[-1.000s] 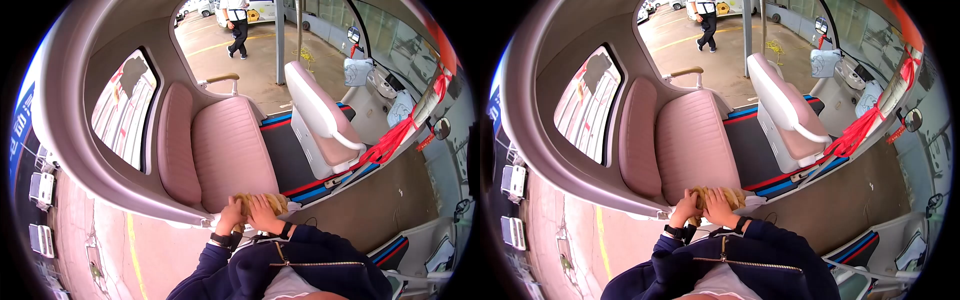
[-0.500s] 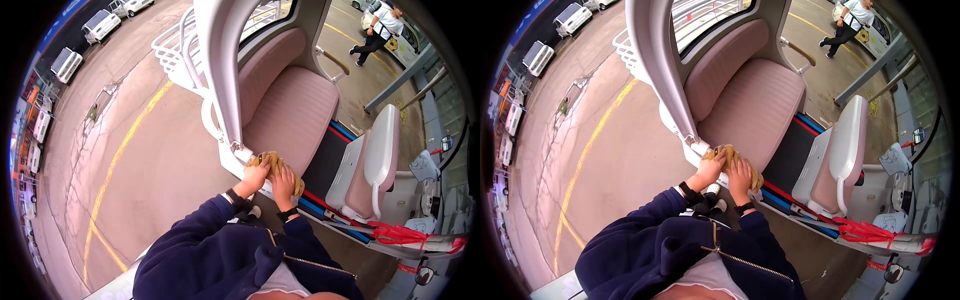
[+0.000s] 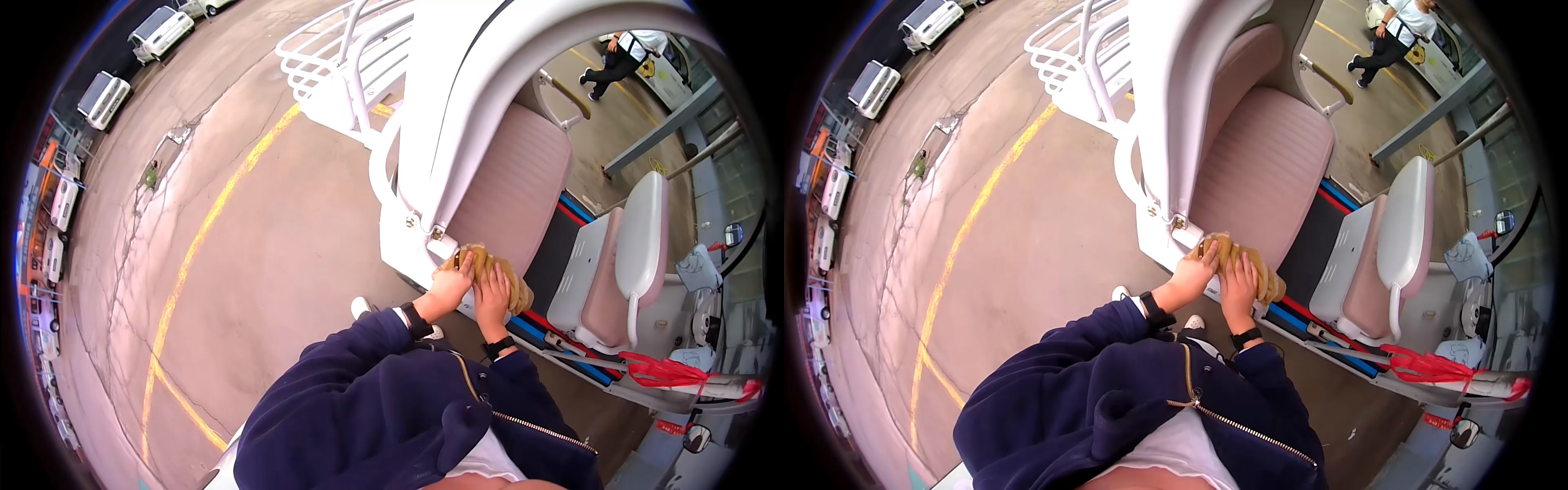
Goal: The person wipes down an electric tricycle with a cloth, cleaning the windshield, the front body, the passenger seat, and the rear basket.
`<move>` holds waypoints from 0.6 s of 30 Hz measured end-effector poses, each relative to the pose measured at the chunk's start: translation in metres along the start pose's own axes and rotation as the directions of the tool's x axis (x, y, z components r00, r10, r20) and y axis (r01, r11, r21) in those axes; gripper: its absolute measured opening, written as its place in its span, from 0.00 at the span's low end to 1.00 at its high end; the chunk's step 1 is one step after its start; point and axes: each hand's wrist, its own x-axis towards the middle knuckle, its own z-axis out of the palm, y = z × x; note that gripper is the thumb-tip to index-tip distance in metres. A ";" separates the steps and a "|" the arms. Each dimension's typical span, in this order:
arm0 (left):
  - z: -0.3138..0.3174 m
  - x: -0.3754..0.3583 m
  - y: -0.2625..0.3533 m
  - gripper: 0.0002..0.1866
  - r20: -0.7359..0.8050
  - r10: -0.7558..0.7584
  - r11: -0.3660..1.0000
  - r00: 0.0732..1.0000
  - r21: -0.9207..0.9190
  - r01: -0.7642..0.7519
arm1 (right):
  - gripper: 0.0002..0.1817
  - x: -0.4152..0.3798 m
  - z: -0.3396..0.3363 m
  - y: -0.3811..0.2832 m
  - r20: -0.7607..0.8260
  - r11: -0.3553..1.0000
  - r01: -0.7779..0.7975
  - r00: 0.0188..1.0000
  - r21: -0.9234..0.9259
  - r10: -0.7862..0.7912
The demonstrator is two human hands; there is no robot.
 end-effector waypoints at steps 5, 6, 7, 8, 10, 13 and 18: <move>-0.037 -0.048 -0.084 0.16 -0.009 -0.016 0.897 1.000 -0.442 0.010 | 0.21 0.026 -0.003 -0.070 0.027 0.992 0.068 0.997 0.110 -0.071; -0.051 -0.062 -0.103 0.15 0.154 -0.022 0.897 0.988 -0.434 0.088 | 0.22 0.023 0.005 -0.088 0.223 0.971 -0.039 0.975 0.237 -0.015; -0.060 -0.075 -0.124 0.14 0.310 -0.035 0.894 0.950 -0.415 0.168 | 0.23 0.022 0.015 -0.105 0.418 0.928 -0.162 0.908 0.336 0.007; -0.060 -0.089 -0.143 0.14 0.301 -0.040 0.889 0.953 -0.424 0.171 | 0.24 0.020 0.029 -0.128 0.425 0.916 -0.164 0.905 0.366 -0.007; -0.053 -0.120 -0.175 0.14 0.292 -0.194 0.910 0.936 -0.304 0.283 | 0.26 0.015 0.056 -0.170 0.482 0.866 -0.221 0.876 0.449 -0.026; -0.068 -0.152 -0.215 0.15 0.017 -0.251 0.881 0.968 -0.410 0.236 | 0.26 0.036 0.080 -0.208 0.482 0.813 -0.223 0.872 0.538 -0.080; -0.118 -0.154 -0.253 0.25 -0.183 -0.387 0.845 0.904 -0.463 0.268 | 0.28 0.125 0.078 -0.241 0.234 0.799 0.019 0.952 0.601 -0.199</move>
